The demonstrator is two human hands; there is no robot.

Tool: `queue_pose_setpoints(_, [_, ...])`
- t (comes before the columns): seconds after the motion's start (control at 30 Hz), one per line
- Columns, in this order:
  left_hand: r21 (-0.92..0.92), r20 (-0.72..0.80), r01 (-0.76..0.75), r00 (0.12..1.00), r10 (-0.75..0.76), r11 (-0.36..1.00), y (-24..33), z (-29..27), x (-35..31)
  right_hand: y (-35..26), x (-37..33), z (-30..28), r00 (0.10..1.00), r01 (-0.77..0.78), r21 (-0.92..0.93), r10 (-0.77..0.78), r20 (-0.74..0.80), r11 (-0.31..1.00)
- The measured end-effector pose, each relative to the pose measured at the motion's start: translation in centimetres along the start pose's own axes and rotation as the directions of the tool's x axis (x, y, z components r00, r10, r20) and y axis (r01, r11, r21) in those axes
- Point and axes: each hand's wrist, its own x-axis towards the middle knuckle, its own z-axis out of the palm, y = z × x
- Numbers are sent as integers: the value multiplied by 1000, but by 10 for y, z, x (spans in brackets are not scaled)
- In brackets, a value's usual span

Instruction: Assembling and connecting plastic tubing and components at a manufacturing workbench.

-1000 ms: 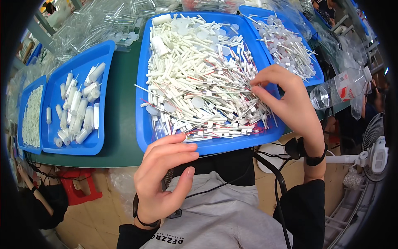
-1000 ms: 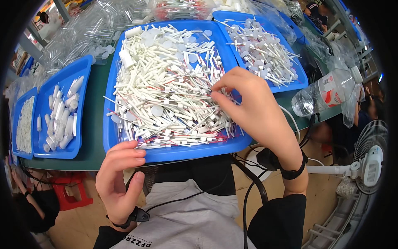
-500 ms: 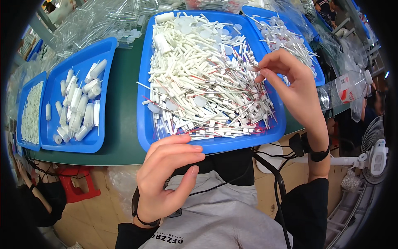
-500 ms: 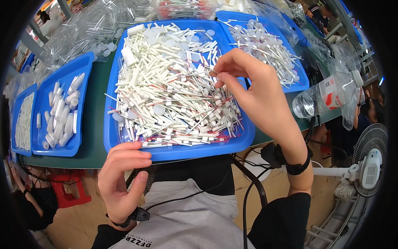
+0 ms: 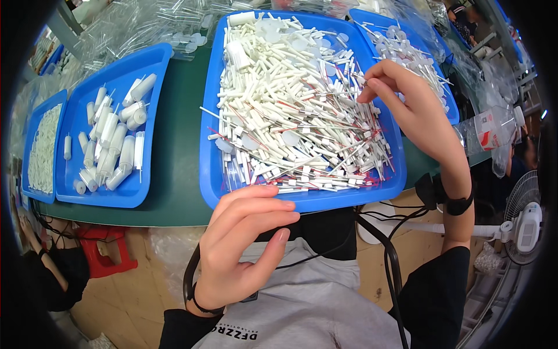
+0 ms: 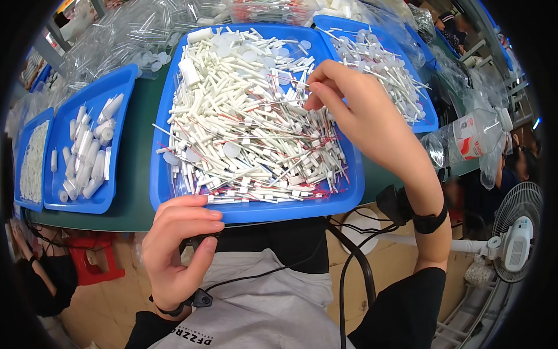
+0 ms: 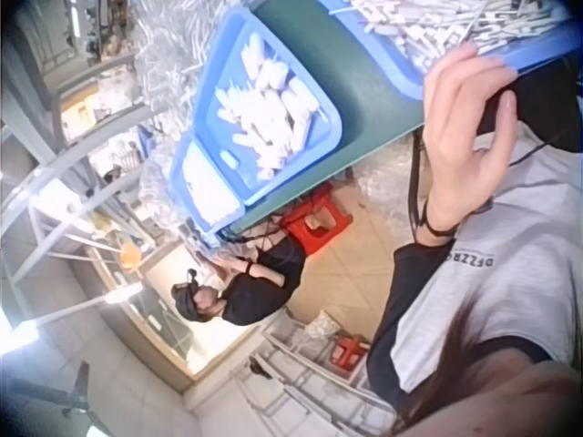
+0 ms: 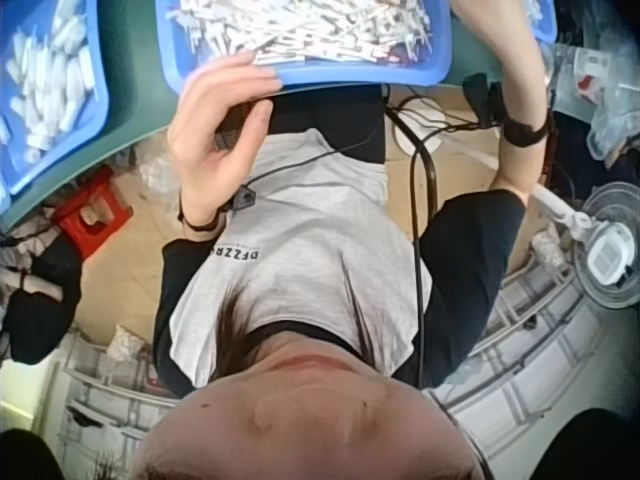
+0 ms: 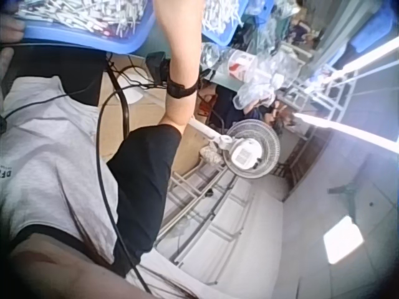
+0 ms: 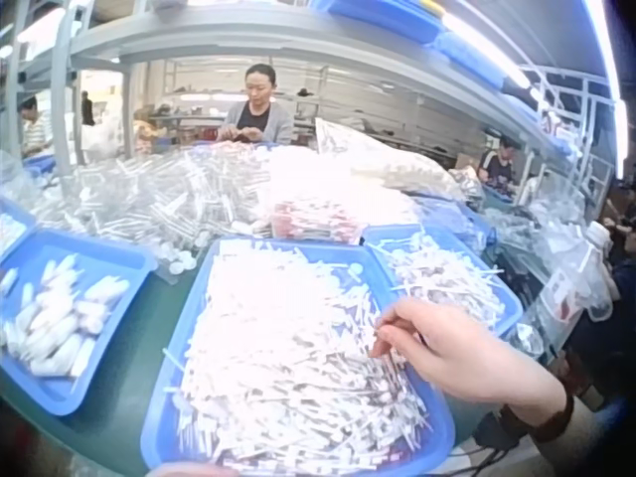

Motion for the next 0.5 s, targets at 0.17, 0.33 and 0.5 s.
queue_pose_setpoints(0.17, [14, 6, -1, 1000, 1, 1000, 1, 0, 1, 7, 3, 7, 994, 28, -22, -26, 106, 999])
queue_pose_setpoints(0.33, [17, 6, -15, 1000, 14, 1000, -1, 0, 1, -3, 9, 6, 980, -45, -54, 55, 191, 997])
queue_pose_setpoints(0.5, [19, 9, -6, 1000, 6, 1000, 1, 0, 2, -7, 3, 9, 994, 70, -32, -67, 92, 997])
